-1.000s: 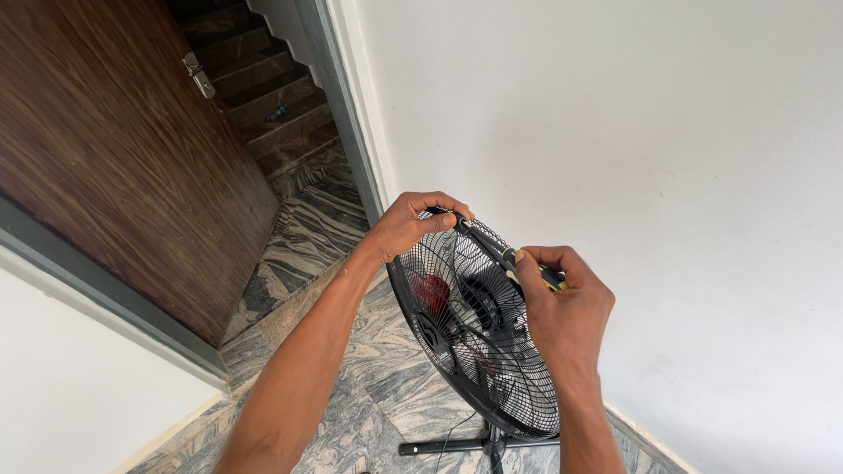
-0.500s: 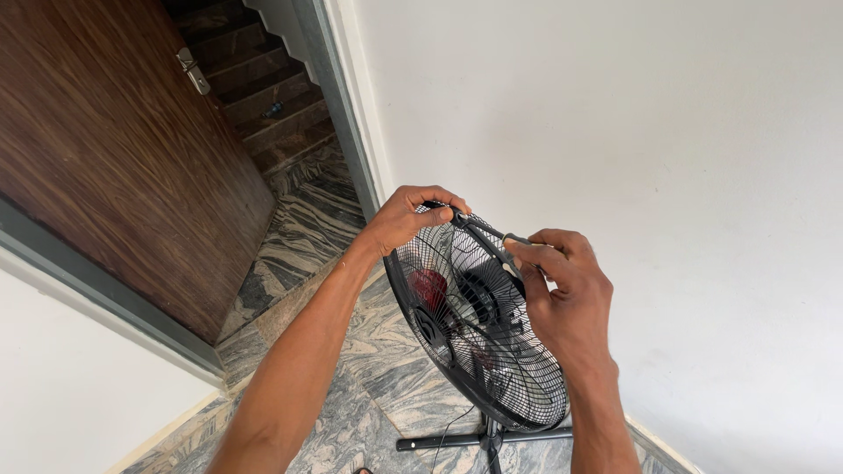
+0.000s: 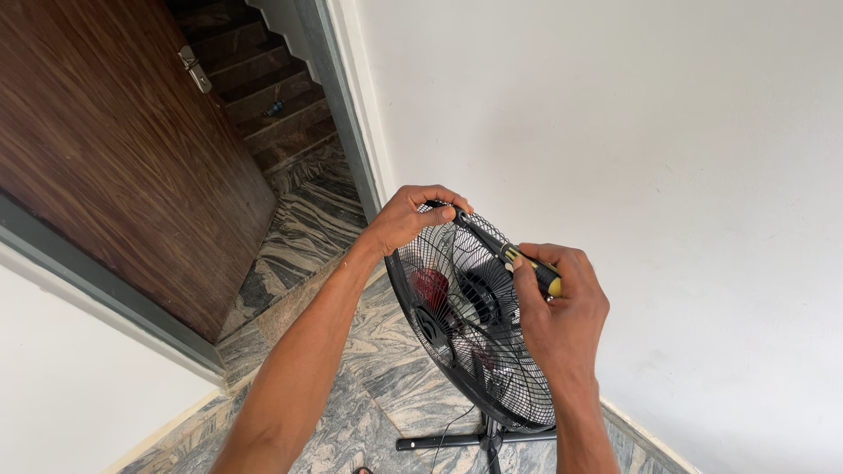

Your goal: The person disassembles a standing fan by removing the front grille, fan blades, and rear grille using a screwdriver. The components are placed on the floor and a nearby ledge.

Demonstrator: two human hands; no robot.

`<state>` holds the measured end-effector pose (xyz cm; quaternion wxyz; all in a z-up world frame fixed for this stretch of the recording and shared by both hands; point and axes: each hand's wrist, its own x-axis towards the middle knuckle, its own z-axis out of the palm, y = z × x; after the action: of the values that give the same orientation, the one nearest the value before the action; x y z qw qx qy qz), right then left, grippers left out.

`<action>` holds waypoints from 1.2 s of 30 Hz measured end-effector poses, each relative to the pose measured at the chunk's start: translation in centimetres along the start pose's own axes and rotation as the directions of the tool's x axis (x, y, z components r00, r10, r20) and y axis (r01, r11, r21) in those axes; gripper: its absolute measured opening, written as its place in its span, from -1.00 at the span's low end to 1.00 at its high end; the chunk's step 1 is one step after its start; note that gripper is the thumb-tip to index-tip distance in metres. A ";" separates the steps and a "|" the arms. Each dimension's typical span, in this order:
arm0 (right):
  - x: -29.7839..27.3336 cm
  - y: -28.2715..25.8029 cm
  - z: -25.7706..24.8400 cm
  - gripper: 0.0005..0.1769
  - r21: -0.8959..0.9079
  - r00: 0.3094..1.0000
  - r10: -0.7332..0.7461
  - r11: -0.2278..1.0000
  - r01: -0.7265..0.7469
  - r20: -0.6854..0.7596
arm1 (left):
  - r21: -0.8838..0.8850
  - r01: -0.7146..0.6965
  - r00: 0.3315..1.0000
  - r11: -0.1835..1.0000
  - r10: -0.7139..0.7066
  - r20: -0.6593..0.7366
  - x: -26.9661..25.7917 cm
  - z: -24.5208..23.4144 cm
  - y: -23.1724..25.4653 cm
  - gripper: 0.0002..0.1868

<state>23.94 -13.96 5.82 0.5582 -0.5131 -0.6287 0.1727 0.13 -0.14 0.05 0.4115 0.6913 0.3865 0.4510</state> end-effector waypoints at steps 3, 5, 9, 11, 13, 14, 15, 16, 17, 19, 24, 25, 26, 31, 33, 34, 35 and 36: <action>0.0 -0.1 -0.1 -0.83 -0.017 1.000 0.029 0.999 -0.029 0.000 | -0.009 0.024 1.000 1.000 -0.024 -0.012 -0.1 0.0 0.0 -0.79; 0.1 0.0 -0.1 -0.83 -0.018 0.995 0.095 0.995 -0.095 -0.003 | 0.000 0.020 1.000 1.000 -0.020 -0.014 0.0 0.1 -0.2 -0.79; 0.4 -0.1 0.1 -0.81 0.037 0.984 0.177 0.984 -0.177 -0.011 | 0.006 -0.003 1.000 1.000 0.003 -0.011 0.0 -0.2 0.1 -0.79; 0.3 0.2 0.1 -0.80 0.044 0.981 0.196 0.980 -0.195 -0.006 | -0.016 -0.003 1.000 1.000 0.003 -0.005 -0.2 0.0 0.0 -0.80; 0.3 0.4 0.2 -0.80 0.045 0.983 0.183 0.982 -0.183 -0.002 | -0.029 -0.015 1.000 0.999 0.015 -0.001 -0.2 0.0 0.0 -0.80; 0.4 0.5 0.3 -0.81 0.036 0.991 0.134 0.990 -0.133 -0.014 | -0.012 -0.006 1.000 1.000 0.006 -0.007 -0.1 0.0 0.0 -0.80; 0.4 0.6 0.4 -0.82 0.027 0.996 0.084 0.996 -0.084 -0.025 | 0.005 0.003 1.000 1.000 -0.003 -0.014 0.0 0.0 0.1 -0.81; 0.4 0.7 0.4 -0.82 0.015 0.999 0.036 0.999 -0.036 -0.035 | 0.019 0.014 1.000 1.000 -0.014 -0.020 -0.1 0.1 0.0 -0.81; 0.3 0.7 0.3 -0.83 0.003 0.999 0.029 1.000 -0.028 -0.032 | 0.013 0.017 1.000 1.000 -0.017 -0.018 -0.1 0.1 0.0 -0.81; 0.3 0.8 0.3 -0.84 -0.020 1.000 0.011 1.000 -0.012 -0.028 | 0.002 0.019 1.000 1.000 -0.019 -0.011 -0.1 -0.1 0.0 -0.82; 0.2 0.8 0.3 -0.85 -0.018 1.000 0.015 1.000 -0.015 -0.014 | -0.011 0.017 1.000 1.000 -0.017 0.001 0.0 -0.1 -0.1 -0.81; 0.2 0.8 0.3 -0.85 -0.022 1.000 0.021 1.000 -0.021 -0.011 | -0.015 0.021 1.000 1.000 -0.021 0.000 0.0 -0.1 -0.2 -0.81; 0.2 0.8 0.4 -0.85 -0.010 1.000 0.027 1.000 -0.027 -0.010 | -0.004 0.015 1.000 1.000 -0.015 0.001 0.1 -0.1 -0.2 -0.81; 0.2 1.2 0.5 -0.86 -0.002 1.000 -0.008 1.000 0.008 -0.016 | -0.003 0.015 1.000 1.000 -0.015 0.000 0.0 -0.2 -0.2 -0.80; 0.2 1.3 0.6 -0.86 -0.006 0.999 0.033 0.999 -0.033 -0.016 | 0.017 0.014 1.000 1.000 -0.014 -0.005 0.0 -0.1 -0.2 -0.80; 0.2 1.3 0.6 -0.85 -0.008 0.998 0.054 0.998 -0.054 -0.015 | 0.027 0.014 1.000 1.000 -0.014 -0.008 0.0 0.0 -0.1 -0.79; 0.1 1.3 0.6 -0.86 -0.007 0.999 0.050 0.999 -0.050 -0.017 | 0.025 0.014 1.000 1.000 -0.014 -0.006 0.1 0.0 -0.1 -0.79; 0.1 1.2 0.6 -0.86 -0.005 0.999 0.046 0.999 -0.046 -0.020 | 0.023 0.014 1.000 1.000 -0.014 -0.003 0.1 -0.1 0.0 -0.79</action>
<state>23.97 -13.15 4.68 0.5587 -0.5306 -0.6118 0.1788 0.07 -0.07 0.10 0.4062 0.6924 0.3972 0.4448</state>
